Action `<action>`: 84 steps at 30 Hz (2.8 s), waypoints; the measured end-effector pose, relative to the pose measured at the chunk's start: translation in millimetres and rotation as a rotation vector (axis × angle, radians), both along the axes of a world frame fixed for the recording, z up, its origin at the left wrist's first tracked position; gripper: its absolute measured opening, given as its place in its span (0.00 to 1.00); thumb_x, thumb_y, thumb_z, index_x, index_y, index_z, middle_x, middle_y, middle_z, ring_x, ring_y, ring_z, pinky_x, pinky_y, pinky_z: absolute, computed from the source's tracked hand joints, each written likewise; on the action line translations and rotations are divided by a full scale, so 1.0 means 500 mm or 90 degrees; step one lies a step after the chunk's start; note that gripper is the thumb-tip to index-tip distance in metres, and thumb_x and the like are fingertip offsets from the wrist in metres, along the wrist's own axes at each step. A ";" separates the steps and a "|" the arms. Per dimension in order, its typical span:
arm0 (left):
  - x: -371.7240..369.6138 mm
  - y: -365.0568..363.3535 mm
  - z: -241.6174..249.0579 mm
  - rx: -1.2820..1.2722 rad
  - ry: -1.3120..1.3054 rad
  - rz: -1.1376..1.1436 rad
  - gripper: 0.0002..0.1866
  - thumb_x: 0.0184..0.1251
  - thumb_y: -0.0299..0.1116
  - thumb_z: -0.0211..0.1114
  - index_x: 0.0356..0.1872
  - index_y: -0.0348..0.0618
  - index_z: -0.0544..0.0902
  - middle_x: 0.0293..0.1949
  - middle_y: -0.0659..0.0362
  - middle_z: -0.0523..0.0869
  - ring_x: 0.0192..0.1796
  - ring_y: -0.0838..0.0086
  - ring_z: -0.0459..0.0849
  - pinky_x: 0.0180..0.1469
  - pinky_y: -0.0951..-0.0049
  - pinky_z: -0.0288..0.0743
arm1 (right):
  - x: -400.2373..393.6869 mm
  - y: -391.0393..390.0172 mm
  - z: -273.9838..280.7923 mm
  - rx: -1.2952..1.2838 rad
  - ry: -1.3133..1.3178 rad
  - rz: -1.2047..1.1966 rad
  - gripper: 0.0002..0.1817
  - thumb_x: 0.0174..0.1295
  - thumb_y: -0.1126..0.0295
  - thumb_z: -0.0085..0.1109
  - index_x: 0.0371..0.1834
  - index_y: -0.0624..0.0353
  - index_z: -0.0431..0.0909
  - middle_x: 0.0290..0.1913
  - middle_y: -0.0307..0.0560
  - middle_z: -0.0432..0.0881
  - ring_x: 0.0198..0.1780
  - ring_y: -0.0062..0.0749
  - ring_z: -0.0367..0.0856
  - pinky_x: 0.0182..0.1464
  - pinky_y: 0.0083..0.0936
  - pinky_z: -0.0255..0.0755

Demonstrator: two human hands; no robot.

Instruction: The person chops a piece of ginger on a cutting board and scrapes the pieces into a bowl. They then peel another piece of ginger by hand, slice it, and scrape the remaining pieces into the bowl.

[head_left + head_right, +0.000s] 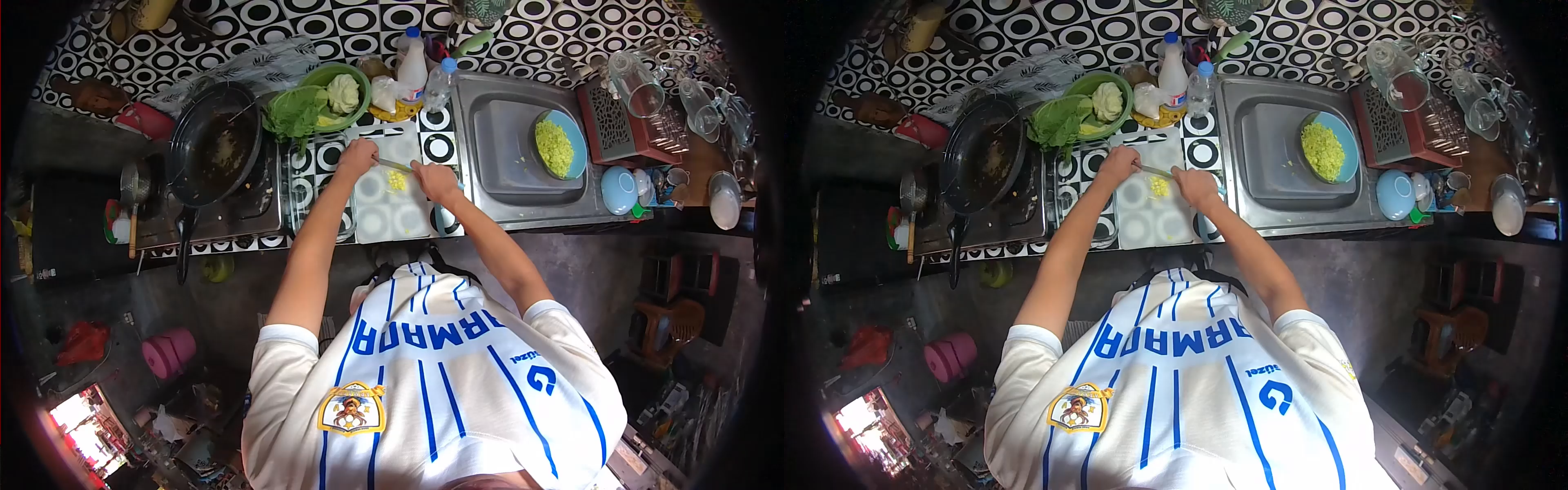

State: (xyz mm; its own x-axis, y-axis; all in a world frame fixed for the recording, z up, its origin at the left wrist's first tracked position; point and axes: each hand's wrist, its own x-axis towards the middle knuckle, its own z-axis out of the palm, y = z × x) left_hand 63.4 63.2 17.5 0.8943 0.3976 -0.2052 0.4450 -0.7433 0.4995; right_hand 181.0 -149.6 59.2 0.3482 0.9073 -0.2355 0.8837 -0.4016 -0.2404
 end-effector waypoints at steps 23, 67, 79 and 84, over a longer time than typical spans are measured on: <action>0.008 0.020 -0.030 0.073 -0.002 -0.005 0.03 0.54 0.27 0.70 0.31 0.45 0.87 0.39 0.46 0.87 0.45 0.53 0.87 0.48 0.57 0.81 | 0.005 0.025 -0.032 0.031 0.022 -0.020 0.10 0.71 0.63 0.48 0.48 0.52 0.76 0.30 0.54 0.85 0.33 0.53 0.86 0.33 0.48 0.78; 0.015 0.010 -0.018 0.099 0.031 -0.150 0.02 0.50 0.26 0.66 0.26 0.42 0.86 0.32 0.47 0.88 0.39 0.54 0.89 0.44 0.58 0.82 | -0.184 -0.017 -0.068 0.051 0.196 -0.191 0.17 0.63 0.76 0.47 0.54 0.70 0.64 0.36 0.72 0.82 0.39 0.67 0.84 0.41 0.52 0.80; 0.026 0.010 -0.039 0.090 0.035 -0.189 0.03 0.51 0.27 0.65 0.25 0.42 0.85 0.35 0.47 0.87 0.41 0.55 0.89 0.43 0.59 0.83 | -0.209 -0.012 -0.114 0.119 0.288 -0.236 0.15 0.64 0.75 0.47 0.51 0.69 0.62 0.35 0.79 0.80 0.40 0.75 0.81 0.43 0.61 0.75; 0.029 0.024 -0.048 0.070 0.019 -0.250 0.03 0.45 0.25 0.69 0.24 0.41 0.86 0.30 0.47 0.87 0.38 0.55 0.89 0.42 0.60 0.83 | -0.237 -0.015 -0.134 0.144 0.289 -0.264 0.14 0.63 0.74 0.49 0.49 0.69 0.61 0.35 0.80 0.79 0.39 0.77 0.80 0.43 0.60 0.75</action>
State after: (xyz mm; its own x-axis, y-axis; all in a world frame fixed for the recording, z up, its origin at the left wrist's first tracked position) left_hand 78.0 75.2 -6.3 0.9769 0.0477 -0.2085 0.1295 -0.9076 0.3994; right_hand 62.7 -157.1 -7.7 0.5913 0.7633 -0.2604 0.4568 -0.5830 -0.6719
